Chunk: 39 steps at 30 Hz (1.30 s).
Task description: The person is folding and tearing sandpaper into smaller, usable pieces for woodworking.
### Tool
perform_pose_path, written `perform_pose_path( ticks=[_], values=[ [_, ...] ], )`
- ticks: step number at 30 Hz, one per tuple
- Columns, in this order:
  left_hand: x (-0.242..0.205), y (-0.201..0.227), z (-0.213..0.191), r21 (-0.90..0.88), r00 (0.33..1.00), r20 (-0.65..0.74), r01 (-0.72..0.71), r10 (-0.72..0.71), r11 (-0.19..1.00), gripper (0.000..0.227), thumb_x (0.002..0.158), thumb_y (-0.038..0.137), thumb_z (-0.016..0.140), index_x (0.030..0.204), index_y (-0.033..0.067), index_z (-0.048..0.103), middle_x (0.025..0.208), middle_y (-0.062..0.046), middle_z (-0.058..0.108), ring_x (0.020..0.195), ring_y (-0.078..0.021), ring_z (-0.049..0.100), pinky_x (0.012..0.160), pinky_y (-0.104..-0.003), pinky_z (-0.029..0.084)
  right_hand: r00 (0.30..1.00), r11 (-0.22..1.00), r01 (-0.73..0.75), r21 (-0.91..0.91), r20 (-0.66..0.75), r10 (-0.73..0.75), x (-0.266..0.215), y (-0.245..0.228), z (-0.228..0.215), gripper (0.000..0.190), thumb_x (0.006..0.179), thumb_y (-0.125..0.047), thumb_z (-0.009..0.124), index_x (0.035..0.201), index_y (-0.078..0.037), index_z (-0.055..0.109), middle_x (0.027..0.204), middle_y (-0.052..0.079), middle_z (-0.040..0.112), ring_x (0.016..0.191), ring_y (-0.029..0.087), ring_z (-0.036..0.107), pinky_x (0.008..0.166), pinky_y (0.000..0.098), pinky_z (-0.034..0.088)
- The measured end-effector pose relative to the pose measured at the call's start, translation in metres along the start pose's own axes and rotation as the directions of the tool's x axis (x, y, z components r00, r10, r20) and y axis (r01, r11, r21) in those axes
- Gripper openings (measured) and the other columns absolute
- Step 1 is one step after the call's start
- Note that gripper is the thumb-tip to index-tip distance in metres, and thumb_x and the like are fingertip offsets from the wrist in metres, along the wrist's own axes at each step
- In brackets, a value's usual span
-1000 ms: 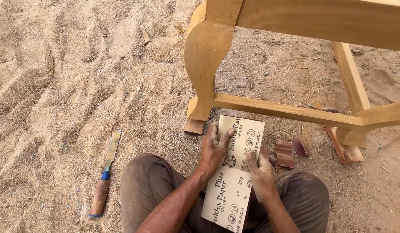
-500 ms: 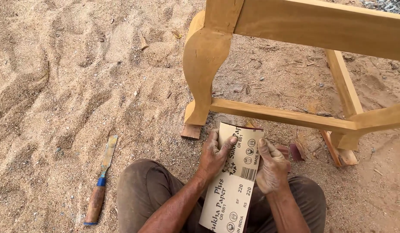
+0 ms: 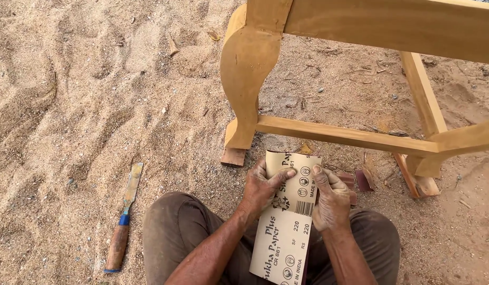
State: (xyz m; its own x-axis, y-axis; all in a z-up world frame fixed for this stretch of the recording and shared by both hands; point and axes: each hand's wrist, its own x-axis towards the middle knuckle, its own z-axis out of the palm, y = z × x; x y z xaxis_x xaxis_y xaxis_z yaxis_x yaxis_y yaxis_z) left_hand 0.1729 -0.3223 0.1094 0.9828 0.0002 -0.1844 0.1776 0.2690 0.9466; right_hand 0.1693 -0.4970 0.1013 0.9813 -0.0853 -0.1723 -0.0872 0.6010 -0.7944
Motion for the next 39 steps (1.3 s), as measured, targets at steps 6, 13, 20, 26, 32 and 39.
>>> perform_pose_path(
  ticks=[6, 13, 20, 26, 32, 39],
  values=[
    [-0.003, -0.003, -0.001, 0.034, 0.997, 0.015, -0.082, 0.081, 0.996, 0.035, 0.093, 0.035, 0.071, 0.112, 0.006, 0.064, 0.089, -0.006, 0.073, 0.074, -0.0088, 0.07, 0.065, -0.027, 0.063, 0.998, 0.999, -0.036, 0.003, -0.052, 0.036, 0.001, -0.001, 0.001, 0.016, 0.098, -0.014, 0.069, 0.107, 0.0, 0.07, 0.096, 0.009, 0.075, 0.082, 0.013, 0.073, 0.072, 0.0273, 0.063],
    [0.001, -0.014, -0.004, 0.102, 0.999, 0.014, -0.052, 0.051, 0.993, 0.047, 0.11, 0.047, 0.05, 0.104, 0.003, 0.066, 0.075, -0.003, 0.061, 0.067, -0.0069, 0.06, 0.063, -0.027, 0.058, 0.997, 1.0, 0.002, -0.018, -0.075, -0.004, 0.004, 0.01, -0.003, 0.016, 0.1, -0.016, 0.068, 0.106, -0.001, 0.07, 0.095, 0.009, 0.075, 0.081, 0.013, 0.072, 0.07, 0.0261, 0.063],
    [0.008, -0.015, -0.005, 0.129, 0.971, -0.167, -0.147, 0.168, 0.981, 0.036, 0.102, 0.041, 0.053, 0.102, 0.0075, 0.064, 0.076, 0.001, 0.063, 0.063, -0.0064, 0.06, 0.056, -0.026, 0.056, 0.998, 0.993, 0.025, -0.114, -0.059, -0.032, 0.0, 0.02, 0.005, 0.018, 0.1, -0.017, 0.067, 0.104, 0.0, 0.069, 0.091, 0.008, 0.074, 0.077, 0.011, 0.071, 0.067, 0.0247, 0.062],
    [0.019, -0.029, -0.011, 0.295, 0.923, -0.284, -0.175, 0.261, 0.939, 0.039, 0.108, 0.037, 0.05, 0.086, 0.0066, 0.059, 0.065, -0.001, 0.055, 0.056, -0.0079, 0.051, 0.048, -0.028, 0.047, 0.998, 0.993, 0.047, -0.106, -0.045, -0.052, 0.004, 0.032, 0.012, 0.019, 0.101, -0.018, 0.067, 0.104, 0.001, 0.069, 0.09, 0.008, 0.074, 0.076, 0.01, 0.069, 0.066, 0.0241, 0.061],
    [0.026, -0.036, -0.016, 0.331, 0.909, -0.308, -0.175, 0.281, 0.927, 0.043, 0.111, 0.037, 0.046, 0.084, 0.005, 0.055, 0.067, -0.004, 0.052, 0.057, -0.009, 0.048, 0.051, -0.029, 0.046, 0.999, 0.992, -0.035, -0.118, 0.005, 0.036, 0.002, 0.016, 0.023, 0.021, 0.099, -0.02, 0.067, 0.107, -0.001, 0.069, 0.092, 0.007, 0.075, 0.077, 0.01, 0.07, 0.067, 0.0255, 0.062],
    [0.03, -0.022, -0.023, 0.142, 0.905, -0.37, -0.169, 0.211, 0.975, 0.039, 0.108, 0.039, 0.048, 0.093, 0.0047, 0.061, 0.074, -0.004, 0.058, 0.063, -0.0098, 0.05, 0.056, -0.033, 0.048, 0.918, 0.762, -0.346, -0.548, -0.029, 0.396, -0.027, 0.022, 0.009, 0.025, 0.086, -0.015, 0.074, 0.106, 0.001, 0.072, 0.089, 0.012, 0.079, 0.073, 0.017, 0.073, 0.062, 0.0338, 0.063]
  ],
)
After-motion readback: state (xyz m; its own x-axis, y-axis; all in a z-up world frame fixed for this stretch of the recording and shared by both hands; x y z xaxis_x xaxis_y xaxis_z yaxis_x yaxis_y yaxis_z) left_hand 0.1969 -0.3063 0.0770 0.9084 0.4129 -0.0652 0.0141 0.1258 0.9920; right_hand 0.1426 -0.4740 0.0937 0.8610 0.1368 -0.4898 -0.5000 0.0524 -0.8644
